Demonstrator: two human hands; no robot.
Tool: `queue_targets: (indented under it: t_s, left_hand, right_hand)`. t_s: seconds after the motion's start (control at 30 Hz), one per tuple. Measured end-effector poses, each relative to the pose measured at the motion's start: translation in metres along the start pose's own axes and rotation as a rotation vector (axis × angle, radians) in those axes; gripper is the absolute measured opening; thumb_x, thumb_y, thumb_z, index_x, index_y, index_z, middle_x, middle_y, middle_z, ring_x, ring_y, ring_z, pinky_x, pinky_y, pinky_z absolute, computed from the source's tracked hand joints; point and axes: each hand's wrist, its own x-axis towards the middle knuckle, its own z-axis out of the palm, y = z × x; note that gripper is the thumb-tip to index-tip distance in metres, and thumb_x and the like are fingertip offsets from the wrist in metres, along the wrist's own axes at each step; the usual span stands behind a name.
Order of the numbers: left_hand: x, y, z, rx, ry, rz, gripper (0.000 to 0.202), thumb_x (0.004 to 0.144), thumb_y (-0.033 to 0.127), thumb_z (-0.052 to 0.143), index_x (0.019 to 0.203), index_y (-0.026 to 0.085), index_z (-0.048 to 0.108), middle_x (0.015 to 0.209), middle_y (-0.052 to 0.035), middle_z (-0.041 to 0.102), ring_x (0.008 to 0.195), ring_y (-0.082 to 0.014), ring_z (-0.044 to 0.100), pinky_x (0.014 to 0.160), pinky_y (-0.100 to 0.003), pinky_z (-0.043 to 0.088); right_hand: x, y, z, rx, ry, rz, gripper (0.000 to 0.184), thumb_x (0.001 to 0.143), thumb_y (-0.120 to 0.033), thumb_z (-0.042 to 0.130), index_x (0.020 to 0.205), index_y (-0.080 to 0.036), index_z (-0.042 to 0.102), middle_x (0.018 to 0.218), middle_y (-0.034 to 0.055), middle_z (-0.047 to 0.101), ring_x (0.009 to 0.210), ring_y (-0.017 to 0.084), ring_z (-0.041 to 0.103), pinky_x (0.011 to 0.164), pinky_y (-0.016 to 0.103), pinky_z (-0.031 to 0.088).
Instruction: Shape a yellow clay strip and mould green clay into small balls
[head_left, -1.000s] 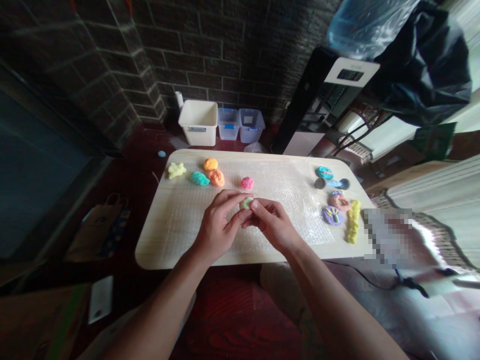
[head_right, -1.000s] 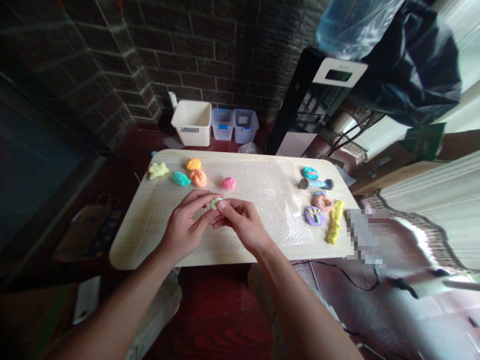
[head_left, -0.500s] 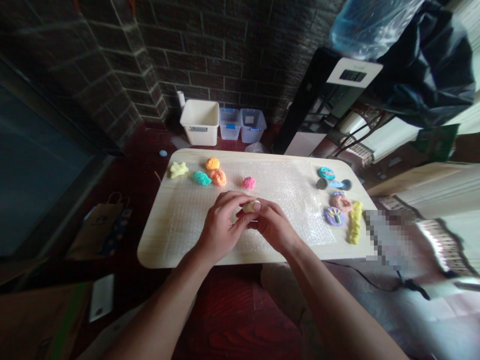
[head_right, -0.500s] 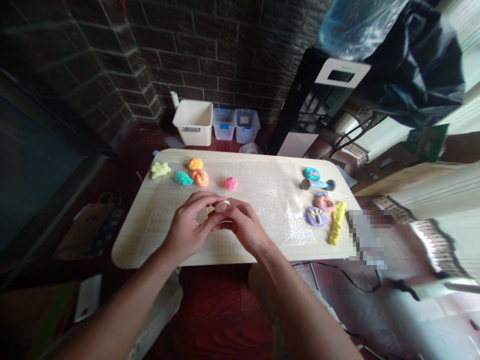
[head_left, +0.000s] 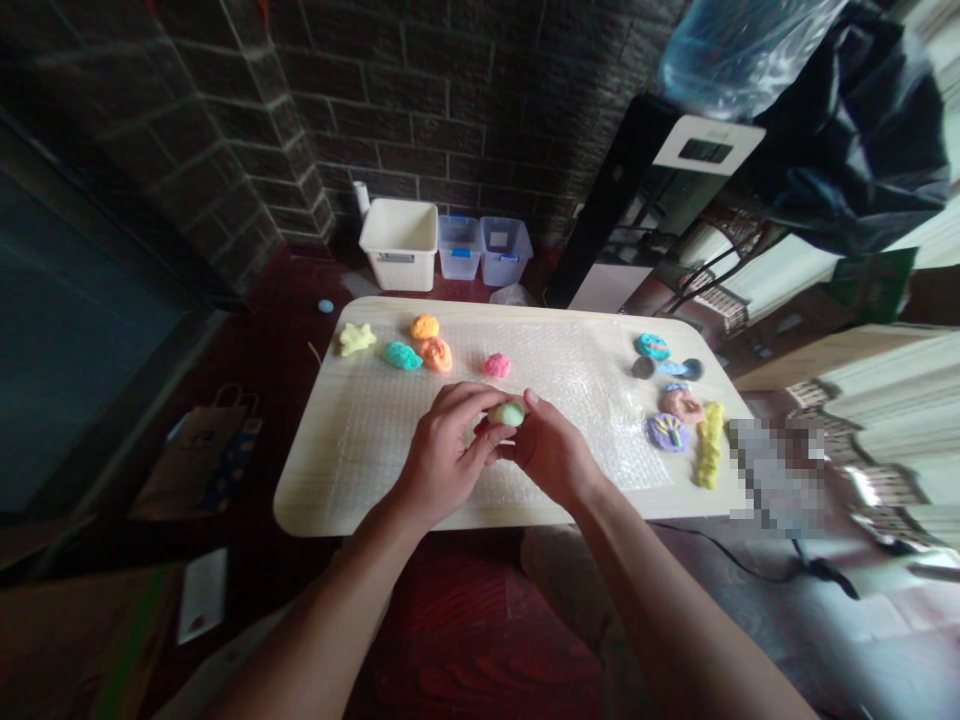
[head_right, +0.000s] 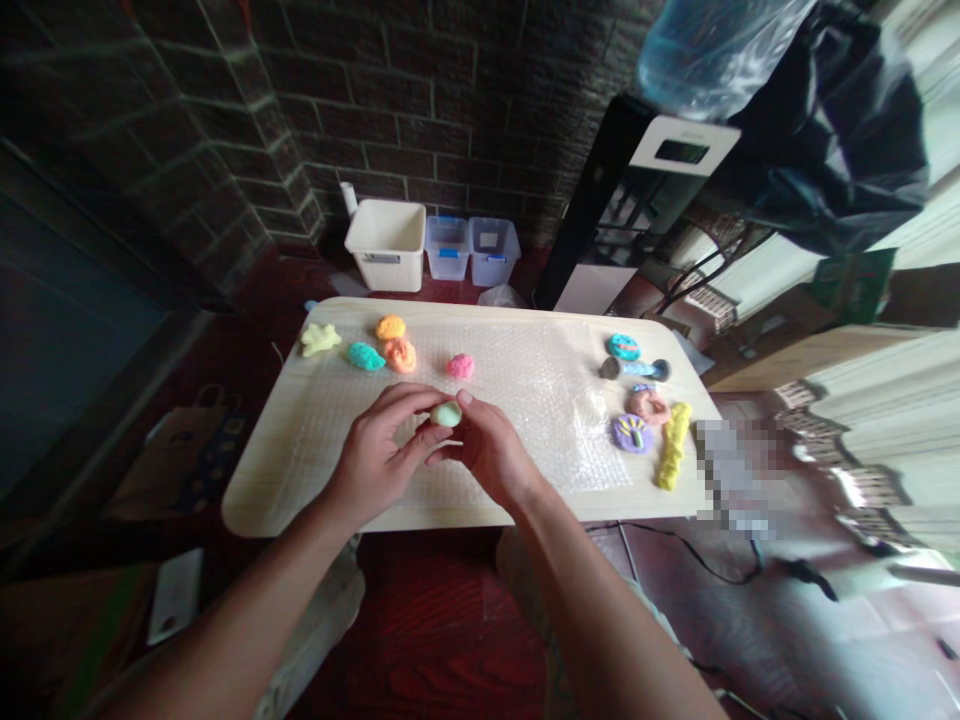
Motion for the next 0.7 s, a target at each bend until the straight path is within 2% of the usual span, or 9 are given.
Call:
queue_targets:
  t_s: [0.13, 0.27, 0.4, 0.5, 0.6, 0.7]
  left_hand:
    - [-0.0002, 0.0008, -0.0012, -0.011, 0.011, -0.006, 0.022, 0.101, 0.026, 0.067, 0.122, 0.020, 0.071, 0.117, -0.0082, 0.074, 0.111, -0.0228, 0.066, 0.098, -0.037, 0.053]
    - [-0.0005, 0.0008, -0.0021, 0.013, 0.029, 0.001, 0.030, 0.099, 0.028, 0.071, 0.128, 0.021, 0.070, 0.121, -0.0075, 0.075, 0.111, -0.0226, 0.067, 0.099, -0.037, 0.053]
    - [0.0009, 0.0025, -0.0031, 0.011, 0.047, 0.005, 0.024, 0.098, 0.029, 0.072, 0.121, 0.021, 0.074, 0.115, -0.0069, 0.077, 0.109, -0.0221, 0.068, 0.098, -0.036, 0.053]
    - [0.0007, 0.0042, -0.0037, -0.003, 0.060, -0.010, 0.021, 0.099, 0.028, 0.071, 0.119, 0.021, 0.075, 0.113, -0.0070, 0.077, 0.109, -0.0224, 0.069, 0.098, -0.037, 0.053]
    - [-0.0003, 0.0033, -0.0028, -0.058, 0.057, -0.074, 0.024, 0.099, 0.029, 0.071, 0.122, 0.022, 0.075, 0.117, -0.0079, 0.077, 0.111, -0.0231, 0.069, 0.099, -0.037, 0.054]
    - [-0.0003, -0.0017, -0.0003, -0.226, 0.049, -0.171, 0.025, 0.100, 0.034, 0.069, 0.122, 0.023, 0.075, 0.125, -0.0098, 0.074, 0.118, -0.0246, 0.069, 0.099, -0.037, 0.056]
  right_hand:
    - [0.0007, 0.0007, 0.0008, -0.032, 0.012, -0.071, 0.029, 0.092, -0.047, 0.078, 0.091, -0.018, 0.079, 0.085, 0.0047, 0.072, 0.075, 0.017, 0.065, 0.070, 0.030, 0.057]
    - [0.0012, 0.0010, 0.0033, -0.065, 0.023, -0.086, 0.031, 0.093, -0.050, 0.077, 0.094, -0.019, 0.080, 0.083, 0.0044, 0.072, 0.073, 0.015, 0.065, 0.073, 0.029, 0.056]
    - [0.0014, 0.0023, 0.0023, -0.070, -0.002, -0.068, 0.037, 0.092, -0.055, 0.076, 0.093, -0.018, 0.079, 0.081, 0.0038, 0.070, 0.073, 0.016, 0.065, 0.071, 0.030, 0.056]
    - [0.0014, 0.0023, 0.0017, -0.111, -0.015, -0.088, 0.035, 0.093, -0.052, 0.077, 0.088, -0.017, 0.078, 0.079, 0.0037, 0.069, 0.073, 0.016, 0.064, 0.071, 0.030, 0.055]
    - [0.0014, 0.0013, 0.0030, -0.145, -0.010, -0.115, 0.032, 0.094, -0.049, 0.076, 0.088, -0.017, 0.078, 0.079, 0.0041, 0.070, 0.073, 0.016, 0.064, 0.071, 0.029, 0.055]
    - [0.0010, -0.0002, 0.0054, -0.148, -0.013, -0.136, 0.028, 0.094, -0.047, 0.077, 0.097, -0.019, 0.077, 0.086, 0.0044, 0.071, 0.076, 0.016, 0.065, 0.072, 0.029, 0.055]
